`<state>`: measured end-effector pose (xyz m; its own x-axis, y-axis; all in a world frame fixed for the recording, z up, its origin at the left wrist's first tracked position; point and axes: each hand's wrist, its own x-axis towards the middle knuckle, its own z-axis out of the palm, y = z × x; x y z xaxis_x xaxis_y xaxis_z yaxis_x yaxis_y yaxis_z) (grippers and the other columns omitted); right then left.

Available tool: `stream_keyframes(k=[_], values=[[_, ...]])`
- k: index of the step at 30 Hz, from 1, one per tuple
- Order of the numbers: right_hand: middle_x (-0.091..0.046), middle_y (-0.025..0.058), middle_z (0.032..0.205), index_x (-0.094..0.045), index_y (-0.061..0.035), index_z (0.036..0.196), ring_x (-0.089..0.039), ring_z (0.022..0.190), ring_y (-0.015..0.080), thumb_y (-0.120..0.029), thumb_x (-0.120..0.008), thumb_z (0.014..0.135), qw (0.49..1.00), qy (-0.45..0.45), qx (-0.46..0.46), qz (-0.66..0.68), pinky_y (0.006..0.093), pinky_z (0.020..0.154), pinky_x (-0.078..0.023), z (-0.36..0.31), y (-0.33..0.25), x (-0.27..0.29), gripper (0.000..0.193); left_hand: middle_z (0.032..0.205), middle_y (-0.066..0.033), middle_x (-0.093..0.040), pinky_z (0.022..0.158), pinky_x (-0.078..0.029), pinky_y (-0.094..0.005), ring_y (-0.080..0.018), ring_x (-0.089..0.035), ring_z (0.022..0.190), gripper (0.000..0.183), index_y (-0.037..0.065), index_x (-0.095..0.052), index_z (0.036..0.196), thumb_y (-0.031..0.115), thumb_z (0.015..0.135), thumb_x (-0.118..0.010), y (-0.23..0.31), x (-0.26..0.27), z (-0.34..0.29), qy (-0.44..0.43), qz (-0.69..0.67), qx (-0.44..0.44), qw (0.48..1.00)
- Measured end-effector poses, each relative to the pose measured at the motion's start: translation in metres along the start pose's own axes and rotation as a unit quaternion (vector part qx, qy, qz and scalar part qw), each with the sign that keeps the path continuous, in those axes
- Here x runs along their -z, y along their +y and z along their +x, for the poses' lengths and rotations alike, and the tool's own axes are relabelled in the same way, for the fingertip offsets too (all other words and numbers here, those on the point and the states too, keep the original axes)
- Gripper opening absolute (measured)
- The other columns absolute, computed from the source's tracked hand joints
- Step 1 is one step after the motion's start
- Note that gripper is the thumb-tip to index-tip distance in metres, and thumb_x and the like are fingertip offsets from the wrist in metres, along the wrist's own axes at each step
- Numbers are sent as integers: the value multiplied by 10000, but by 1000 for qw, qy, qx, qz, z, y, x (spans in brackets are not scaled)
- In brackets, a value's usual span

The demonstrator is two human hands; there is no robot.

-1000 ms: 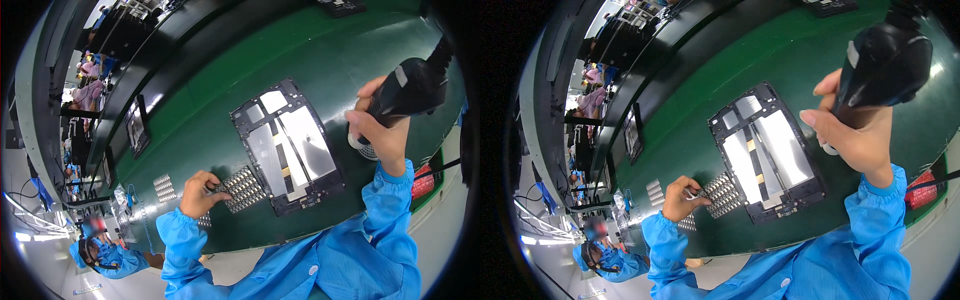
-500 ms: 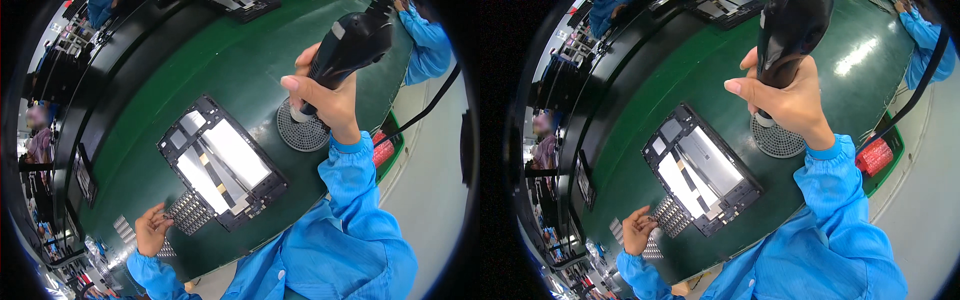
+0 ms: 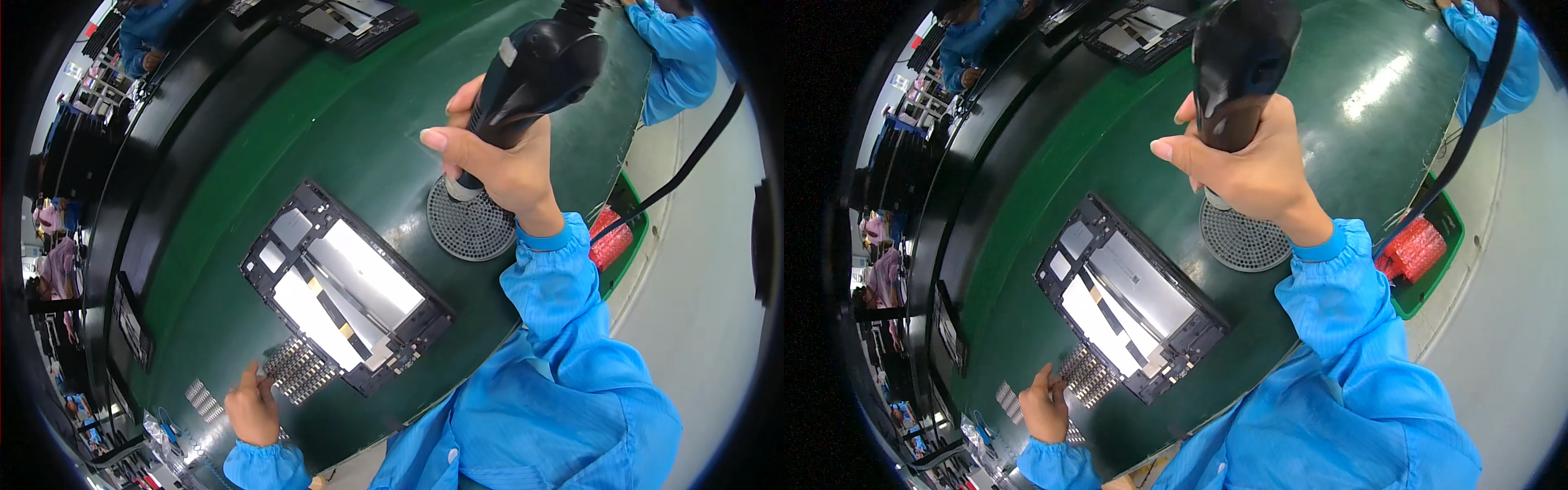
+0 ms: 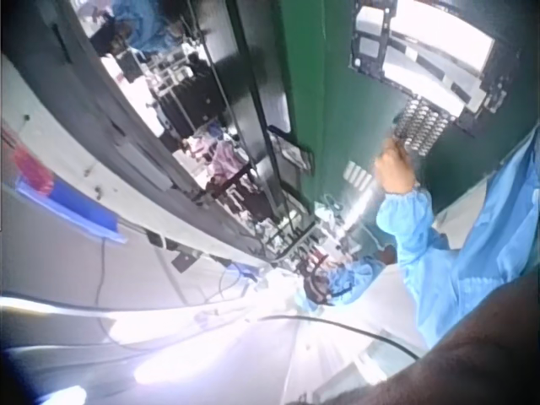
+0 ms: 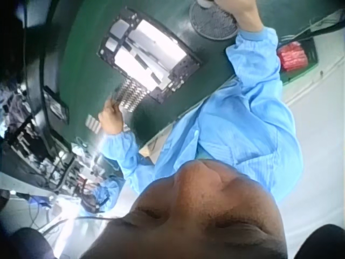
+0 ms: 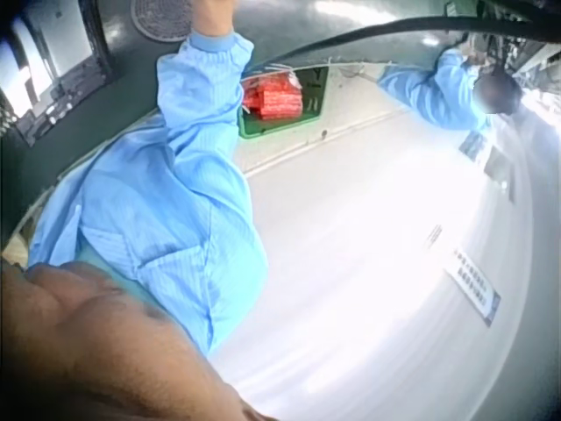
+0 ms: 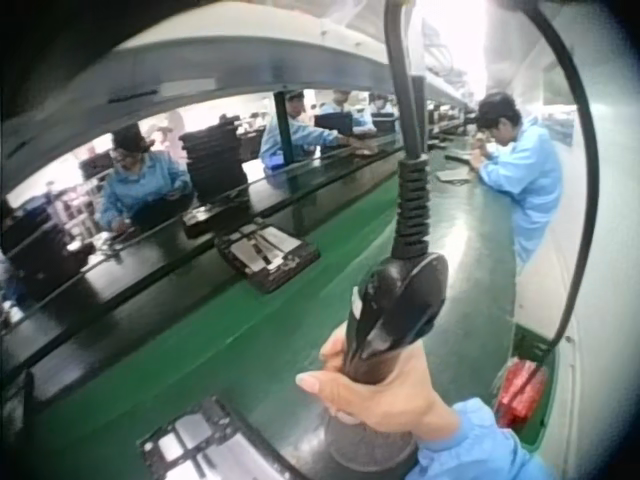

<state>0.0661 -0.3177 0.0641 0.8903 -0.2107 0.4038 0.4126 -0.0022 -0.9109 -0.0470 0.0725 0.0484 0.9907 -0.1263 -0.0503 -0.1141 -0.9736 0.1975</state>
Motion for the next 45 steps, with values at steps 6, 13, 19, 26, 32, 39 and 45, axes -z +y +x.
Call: stream_keyframes(k=[6, 13, 19, 26, 32, 39, 45], values=[[-565, 18, 569, -551, 5, 828, -541, 451, 82, -39, -758, 714, 999, 24, 8, 26, 215, 414, -409, 11, 5, -2, 240, 753, -151, -663, 673, -489, -305, -235, -645, 684, 157, -32, -639, 909, -3, 756, -656, 5, 16, 21, 129, -66, 23, 989], [-560, 17, 565, -546, 2, 827, -540, 450, 82, -40, -752, 718, 999, 8, -5, 44, 212, 408, -406, 13, 7, -9, 237, 1122, -176, -604, 874, -442, -290, -183, -576, 997, 54, -27, -585, 908, -1, 861, -580, 25, -35, 109, 244, -407, -39, 879], [-561, 15, 566, -545, -1, 837, -538, 451, 78, -32, -745, 721, 999, 1, 5, 41, 217, 409, -404, 13, 9, -9, 233, 1140, -185, -592, 883, -457, -286, -190, -577, 1019, 68, -19, -547, 931, 36, 892, -555, 66, -69, 142, 248, -499, -25, 830], [-568, 20, 573, -548, -8, 849, -536, 451, 78, -24, -741, 717, 999, 2, -11, 46, 220, 404, -403, 12, 13, -11, 235, 1041, -169, -636, 874, -450, -332, -230, -599, 976, 48, -22, -578, 851, 23, 845, -594, 91, -62, 114, 300, -374, -47, 877], [-567, 16, 576, -546, -13, 812, -530, 450, 75, -23, -735, 714, 998, 7, -27, 59, 218, 407, -398, 13, 14, -13, 214, 847, -120, -589, 765, -456, -305, -206, -562, 797, 82, -16, -550, 816, -80, 789, -593, 71, -61, 43, 259, -385, -22, 886], [-562, 7, 573, -541, -15, 787, -529, 457, 66, -25, -729, 716, 1000, -1, -4, 28, 214, 414, -392, 13, 19, -11, 201, 846, -103, -587, 686, -460, -252, -150, -550, 758, 61, -45, -588, 845, -73, 795, -609, 21, -69, 26, 258, -370, 38, 892], [-563, 6, 572, -545, -13, 800, -531, 457, 69, -17, -731, 714, 998, 0, -27, 64, 213, 413, -391, 11, 10, -15, 205, 920, -100, -625, 754, -463, -239, -131, -576, 846, 60, -34, -585, 899, -33, 841, -600, 35, -55, 29, 273, -360, -2, 892]])
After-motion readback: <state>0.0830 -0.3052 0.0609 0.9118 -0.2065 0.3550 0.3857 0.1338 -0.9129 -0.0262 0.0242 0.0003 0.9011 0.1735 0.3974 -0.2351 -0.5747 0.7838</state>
